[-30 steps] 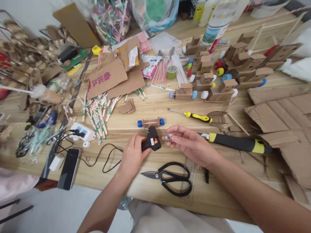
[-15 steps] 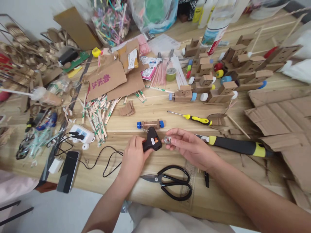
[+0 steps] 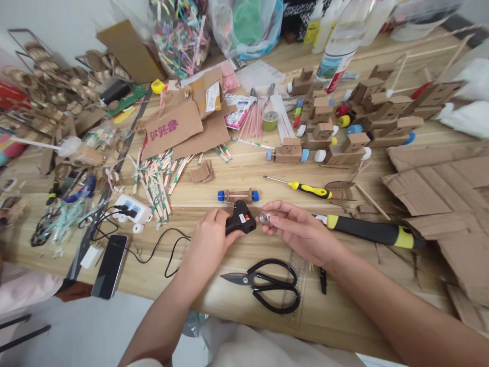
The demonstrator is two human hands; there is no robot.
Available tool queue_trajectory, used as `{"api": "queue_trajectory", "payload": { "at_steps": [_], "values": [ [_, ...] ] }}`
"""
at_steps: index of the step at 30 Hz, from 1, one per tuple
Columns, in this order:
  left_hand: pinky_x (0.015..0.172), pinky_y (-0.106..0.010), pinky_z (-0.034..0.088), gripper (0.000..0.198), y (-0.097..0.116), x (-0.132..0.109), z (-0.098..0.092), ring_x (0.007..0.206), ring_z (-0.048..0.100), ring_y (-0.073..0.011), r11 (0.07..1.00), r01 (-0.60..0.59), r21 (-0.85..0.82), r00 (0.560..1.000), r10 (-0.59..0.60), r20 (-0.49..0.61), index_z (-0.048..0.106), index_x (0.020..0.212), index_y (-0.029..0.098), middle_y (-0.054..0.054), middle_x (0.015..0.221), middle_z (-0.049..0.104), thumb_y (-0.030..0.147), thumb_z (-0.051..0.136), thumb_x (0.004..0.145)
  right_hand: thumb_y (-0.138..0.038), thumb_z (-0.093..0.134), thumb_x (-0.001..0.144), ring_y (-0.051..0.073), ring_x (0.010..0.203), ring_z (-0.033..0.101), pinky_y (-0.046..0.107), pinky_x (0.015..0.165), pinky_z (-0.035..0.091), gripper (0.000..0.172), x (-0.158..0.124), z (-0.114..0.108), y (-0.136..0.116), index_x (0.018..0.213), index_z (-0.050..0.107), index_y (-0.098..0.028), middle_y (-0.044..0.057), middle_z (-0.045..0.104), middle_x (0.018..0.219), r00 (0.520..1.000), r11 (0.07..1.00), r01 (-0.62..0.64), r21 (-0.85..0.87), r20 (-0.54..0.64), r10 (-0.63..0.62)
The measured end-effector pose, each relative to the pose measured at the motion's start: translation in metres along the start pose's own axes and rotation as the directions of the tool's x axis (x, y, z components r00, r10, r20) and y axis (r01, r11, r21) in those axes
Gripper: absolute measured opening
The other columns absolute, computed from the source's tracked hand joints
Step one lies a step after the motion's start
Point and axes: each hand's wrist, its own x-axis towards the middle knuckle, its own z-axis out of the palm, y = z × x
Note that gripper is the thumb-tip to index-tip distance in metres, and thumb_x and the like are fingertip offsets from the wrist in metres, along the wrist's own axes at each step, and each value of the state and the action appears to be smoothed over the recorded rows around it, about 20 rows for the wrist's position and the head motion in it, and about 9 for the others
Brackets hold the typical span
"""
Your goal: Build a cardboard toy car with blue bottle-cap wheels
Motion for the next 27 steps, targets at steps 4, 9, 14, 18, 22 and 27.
{"api": "queue_trajectory", "payload": {
  "at_steps": [4, 9, 14, 18, 22, 27],
  "values": [
    [0.074, -0.035, 0.059, 0.026, -0.001, 0.007, -0.006, 0.079, 0.074, -0.0234, 0.998, -0.008, -0.056, 1.0, 0.008, 0.008, 0.071, 0.09, 0.02, -0.002, 0.086, 0.072, 0.02, 0.091, 0.074, -0.042, 0.099, 0.063, 0.013, 0.072, 0.065, 0.032, 0.076, 0.05, 0.038, 0.002, -0.003, 0.0, 0.09, 0.077, -0.027, -0.003, 0.071, 0.086, 1.0, 1.0, 0.016, 0.004, -0.004, -0.016],
    [0.074, -0.035, 0.06, 0.026, -0.002, 0.01, -0.006, 0.08, 0.075, -0.0246, 0.997, 0.035, -0.076, 0.999, -0.034, 0.009, 0.074, 0.089, 0.019, -0.003, 0.085, 0.074, 0.019, 0.092, 0.071, -0.044, 0.101, 0.058, 0.014, 0.075, 0.067, 0.032, 0.077, 0.051, 0.041, 0.002, -0.003, -0.001, 0.088, 0.078, -0.027, -0.002, 0.073, 0.088, 0.999, 1.0, 0.02, 0.018, -0.029, -0.019],
    [0.074, -0.034, 0.059, 0.03, -0.002, 0.007, 0.001, 0.08, 0.074, -0.0229, 0.996, 0.004, -0.094, 0.998, -0.011, -0.067, 0.073, 0.091, 0.019, -0.002, 0.087, 0.073, 0.015, 0.093, 0.069, -0.042, 0.1, 0.06, 0.013, 0.073, 0.066, 0.032, 0.077, 0.05, 0.041, 0.002, -0.002, -0.001, 0.089, 0.077, -0.027, -0.002, 0.073, 0.087, 0.999, 1.0, 0.028, 0.008, -0.017, -0.027],
    [0.074, -0.033, 0.059, 0.03, -0.003, 0.006, 0.007, 0.08, 0.074, -0.0219, 0.994, -0.017, -0.104, 0.996, 0.009, -0.084, 0.071, 0.091, 0.02, -0.001, 0.087, 0.072, 0.014, 0.092, 0.07, -0.041, 0.098, 0.063, 0.015, 0.074, 0.067, 0.033, 0.077, 0.051, 0.038, 0.002, -0.002, -0.001, 0.09, 0.076, -0.026, -0.001, 0.074, 0.088, 0.999, 0.999, 0.038, -0.011, -0.013, -0.038],
    [0.075, -0.034, 0.059, 0.03, -0.005, 0.007, 0.012, 0.081, 0.074, -0.0223, 0.996, -0.018, -0.088, 0.996, 0.01, -0.094, 0.07, 0.091, 0.02, -0.001, 0.088, 0.071, 0.014, 0.091, 0.071, -0.043, 0.1, 0.059, 0.014, 0.072, 0.067, 0.032, 0.076, 0.051, 0.041, 0.002, -0.002, -0.003, 0.089, 0.076, -0.027, -0.002, 0.074, 0.084, 0.999, 1.0, 0.031, 0.001, -0.019, -0.031],
    [0.074, -0.033, 0.058, 0.03, -0.006, 0.007, 0.016, 0.082, 0.074, -0.0224, 0.997, -0.011, -0.074, 0.996, 0.004, -0.092, 0.068, 0.092, 0.021, -0.001, 0.088, 0.07, 0.017, 0.091, 0.073, -0.043, 0.1, 0.059, 0.015, 0.072, 0.067, 0.033, 0.076, 0.051, 0.042, 0.003, -0.003, -0.003, 0.09, 0.076, -0.027, -0.002, 0.073, 0.082, 0.999, 0.999, 0.037, -0.011, -0.029, -0.037]
  ]
}}
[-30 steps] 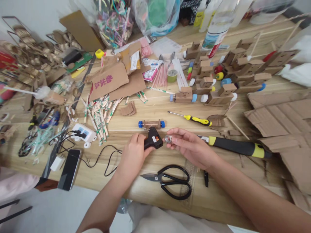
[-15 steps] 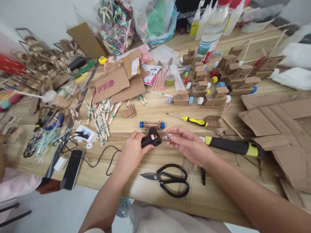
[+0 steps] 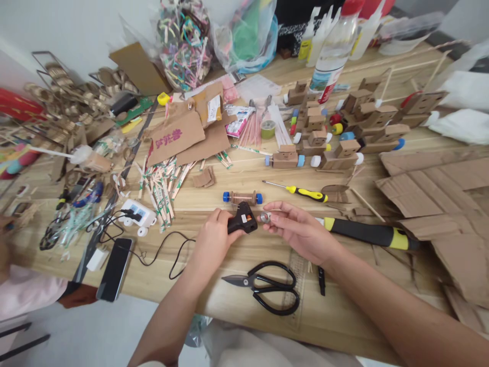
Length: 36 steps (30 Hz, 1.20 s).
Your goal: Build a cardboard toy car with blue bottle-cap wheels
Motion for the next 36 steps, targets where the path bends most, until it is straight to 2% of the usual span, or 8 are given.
{"api": "queue_trajectory", "payload": {
  "at_steps": [7, 12, 16, 26, 31, 36],
  "values": [
    [0.072, -0.033, 0.057, 0.035, 0.004, 0.0, -0.001, 0.081, 0.073, -0.0228, 1.0, 0.021, 0.007, 1.0, -0.022, 0.016, 0.066, 0.091, 0.02, -0.001, 0.087, 0.069, 0.011, 0.092, 0.069, -0.045, 0.102, 0.055, 0.014, 0.071, 0.066, 0.031, 0.074, 0.05, 0.046, 0.0, 0.0, 0.001, 0.089, 0.077, -0.026, -0.002, 0.074, 0.083, 1.0, 1.0, -0.014, 0.015, -0.011, 0.014],
    [0.073, -0.033, 0.057, 0.034, 0.004, 0.0, 0.0, 0.081, 0.073, -0.0223, 0.999, 0.027, 0.019, 0.999, -0.027, 0.023, 0.065, 0.091, 0.021, -0.001, 0.088, 0.069, 0.013, 0.091, 0.07, -0.04, 0.098, 0.063, 0.016, 0.074, 0.066, 0.033, 0.076, 0.05, 0.038, 0.0, -0.003, 0.001, 0.091, 0.076, -0.026, -0.002, 0.072, 0.083, 1.0, 1.0, -0.01, 0.006, 0.012, 0.01],
    [0.074, -0.033, 0.058, 0.033, 0.002, 0.0, 0.002, 0.082, 0.073, -0.0219, 1.0, 0.017, 0.026, 1.0, -0.018, 0.023, 0.065, 0.092, 0.021, -0.001, 0.088, 0.069, 0.015, 0.091, 0.072, -0.042, 0.097, 0.064, 0.016, 0.074, 0.067, 0.034, 0.076, 0.05, 0.038, 0.0, -0.003, 0.001, 0.091, 0.075, -0.026, -0.001, 0.072, 0.082, 1.0, 1.0, -0.002, -0.009, 0.011, 0.002],
    [0.071, -0.032, 0.058, 0.033, 0.0, -0.001, 0.003, 0.081, 0.073, -0.0221, 0.998, 0.001, 0.056, 0.999, -0.003, 0.042, 0.062, 0.092, 0.021, -0.001, 0.09, 0.069, 0.02, 0.09, 0.074, -0.046, 0.103, 0.054, 0.013, 0.072, 0.066, 0.029, 0.073, 0.049, 0.045, 0.0, 0.001, -0.001, 0.087, 0.078, -0.027, -0.003, 0.073, 0.08, 1.0, 0.999, -0.021, 0.035, -0.007, 0.022],
    [0.075, -0.035, 0.059, 0.036, 0.005, 0.0, 0.001, 0.083, 0.073, -0.0233, 0.996, 0.054, 0.071, 0.997, -0.058, 0.059, 0.062, 0.092, 0.021, -0.002, 0.09, 0.069, 0.016, 0.091, 0.072, -0.046, 0.103, 0.052, 0.012, 0.071, 0.066, 0.027, 0.072, 0.049, 0.045, 0.0, 0.002, -0.001, 0.084, 0.079, -0.028, -0.004, 0.073, 0.078, 0.999, 0.999, -0.029, 0.046, -0.012, 0.03],
    [0.077, -0.035, 0.06, 0.034, 0.01, 0.002, -0.003, 0.087, 0.074, -0.0237, 0.994, 0.076, 0.074, 0.992, -0.083, 0.096, 0.062, 0.092, 0.021, -0.002, 0.091, 0.069, 0.014, 0.09, 0.073, -0.044, 0.102, 0.057, 0.014, 0.072, 0.067, 0.029, 0.073, 0.05, 0.042, 0.001, -0.001, 0.001, 0.087, 0.078, -0.027, -0.003, 0.072, 0.081, 1.0, 0.999, -0.016, 0.041, 0.004, 0.015]
  ]
}}
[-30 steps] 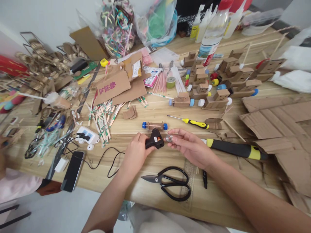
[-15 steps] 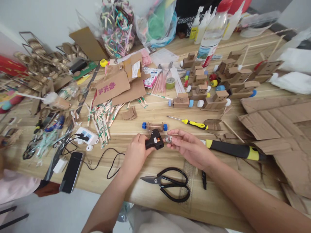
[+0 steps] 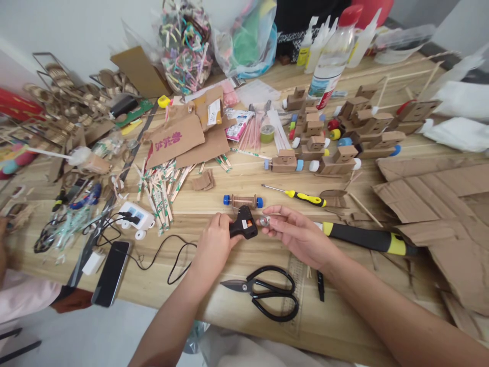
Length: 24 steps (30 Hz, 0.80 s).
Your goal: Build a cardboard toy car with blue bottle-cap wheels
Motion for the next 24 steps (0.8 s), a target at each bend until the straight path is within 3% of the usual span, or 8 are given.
{"api": "queue_trajectory", "payload": {
  "at_steps": [4, 18, 21, 24],
  "values": [
    [0.078, -0.037, 0.06, 0.033, 0.002, 0.0, -0.001, 0.09, 0.075, -0.0251, 0.999, 0.013, 0.029, 0.999, -0.014, 0.037, 0.061, 0.093, 0.02, -0.003, 0.093, 0.069, 0.014, 0.088, 0.075, -0.042, 0.101, 0.058, 0.014, 0.072, 0.067, 0.029, 0.074, 0.05, 0.042, 0.001, -0.002, 0.001, 0.088, 0.077, -0.026, -0.002, 0.073, 0.081, 1.0, 1.0, 0.003, 0.012, 0.01, -0.003],
    [0.073, -0.033, 0.058, 0.037, -0.006, -0.014, 0.001, 0.087, 0.074, -0.0232, 0.98, -0.201, -0.013, 0.98, 0.201, -0.008, 0.06, 0.1, 0.024, -0.001, 0.097, 0.07, 0.007, 0.082, 0.075, -0.043, 0.101, 0.059, 0.012, 0.071, 0.067, 0.028, 0.071, 0.048, 0.042, 0.001, -0.001, 0.0, 0.088, 0.076, -0.025, -0.003, 0.074, 0.077, 1.0, 1.0, 0.014, 0.013, 0.011, -0.015],
    [0.073, -0.031, 0.059, 0.038, -0.017, -0.03, -0.006, 0.085, 0.073, -0.0216, 0.967, -0.248, -0.062, 0.967, 0.244, -0.072, 0.062, 0.1, 0.025, 0.0, 0.096, 0.07, 0.003, 0.076, 0.074, -0.045, 0.103, 0.054, 0.012, 0.071, 0.068, 0.027, 0.071, 0.049, 0.046, 0.001, -0.001, -0.002, 0.086, 0.076, -0.025, -0.004, 0.075, 0.076, 1.0, 1.0, 0.01, 0.016, -0.007, -0.01],
    [0.078, -0.032, 0.06, 0.04, -0.039, -0.044, -0.016, 0.089, 0.072, -0.0223, 0.979, -0.195, -0.055, 0.96, 0.179, -0.216, 0.063, 0.108, 0.026, -0.002, 0.098, 0.07, 0.002, 0.067, 0.076, -0.045, 0.104, 0.05, 0.011, 0.07, 0.068, 0.027, 0.072, 0.05, 0.049, 0.002, 0.0, -0.003, 0.085, 0.076, -0.025, -0.004, 0.075, 0.076, 0.999, 1.0, 0.005, 0.015, -0.033, -0.004]
  ]
}}
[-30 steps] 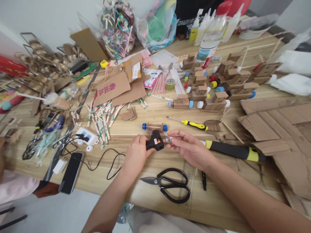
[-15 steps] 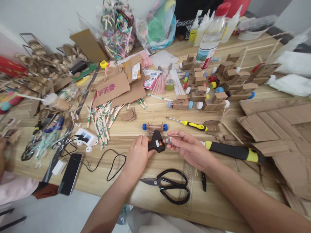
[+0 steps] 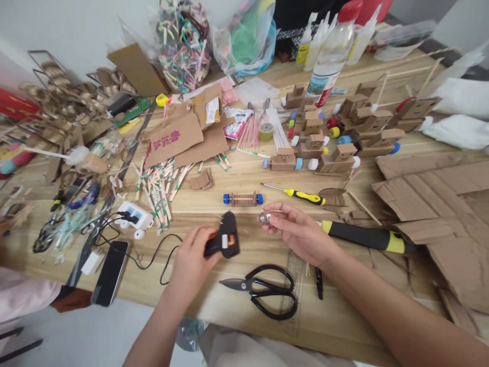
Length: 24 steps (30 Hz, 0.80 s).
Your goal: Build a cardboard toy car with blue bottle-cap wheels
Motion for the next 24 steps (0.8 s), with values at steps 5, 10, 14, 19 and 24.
{"api": "queue_trajectory", "payload": {
  "at_steps": [5, 10, 14, 19, 24],
  "values": [
    [0.075, -0.038, 0.06, 0.023, -0.047, -0.012, -0.009, 0.086, 0.071, -0.0264, 0.968, 0.228, 0.102, 0.957, -0.203, -0.207, 0.06, 0.105, 0.024, -0.005, 0.095, 0.069, 0.016, 0.063, 0.084, -0.045, 0.104, 0.047, 0.011, 0.069, 0.067, 0.026, 0.072, 0.052, 0.05, 0.002, 0.001, 0.002, 0.083, 0.076, -0.025, -0.005, 0.074, 0.074, 1.0, 1.0, -0.018, -0.015, -0.019, 0.018],
    [0.078, -0.044, 0.061, 0.017, -0.075, -0.019, 0.002, 0.093, 0.072, -0.031, 0.955, 0.253, 0.153, 0.96, -0.228, -0.165, 0.059, 0.106, 0.023, -0.011, 0.101, 0.071, 0.024, 0.061, 0.088, -0.045, 0.104, 0.048, 0.012, 0.072, 0.068, 0.027, 0.075, 0.055, 0.049, 0.002, 0.001, 0.005, 0.082, 0.076, -0.025, -0.003, 0.076, 0.077, 1.0, 0.998, -0.001, -0.061, -0.028, -0.001],
    [0.081, -0.05, 0.059, 0.025, -0.069, -0.027, -0.002, 0.097, 0.071, -0.0351, 0.92, 0.273, 0.283, 0.96, -0.241, -0.142, 0.059, 0.114, 0.021, -0.014, 0.106, 0.072, 0.031, 0.063, 0.092, -0.05, 0.103, 0.049, 0.013, 0.074, 0.068, 0.029, 0.079, 0.056, 0.051, 0.004, -0.003, 0.006, 0.084, 0.075, -0.025, -0.002, 0.076, 0.081, 0.998, 0.991, 0.041, -0.125, -0.044, -0.046],
    [0.091, -0.05, 0.056, 0.037, -0.039, -0.01, -0.014, 0.108, 0.07, -0.0353, 0.937, 0.202, 0.284, 0.963, -0.137, -0.233, 0.058, 0.127, 0.021, -0.015, 0.116, 0.073, 0.036, 0.065, 0.093, -0.061, 0.097, 0.055, 0.018, 0.081, 0.071, 0.036, 0.084, 0.06, 0.054, 0.007, -0.008, 0.01, 0.085, 0.072, -0.024, 0.001, 0.076, 0.084, 0.983, 0.94, 0.147, -0.309, -0.062, -0.174],
    [0.106, -0.047, 0.051, 0.043, -0.014, 0.052, 0.005, 0.123, 0.067, -0.03, 0.992, -0.1, 0.082, 0.995, 0.102, -0.021, 0.059, 0.132, 0.024, -0.012, 0.131, 0.072, 0.024, 0.069, 0.09, -0.058, 0.087, 0.07, 0.024, 0.086, 0.075, 0.042, 0.087, 0.062, 0.041, 0.004, -0.008, 0.013, 0.086, 0.071, -0.024, 0.007, 0.08, 0.09, 0.939, 0.748, 0.278, -0.603, 0.004, -0.345]
  ]
}}
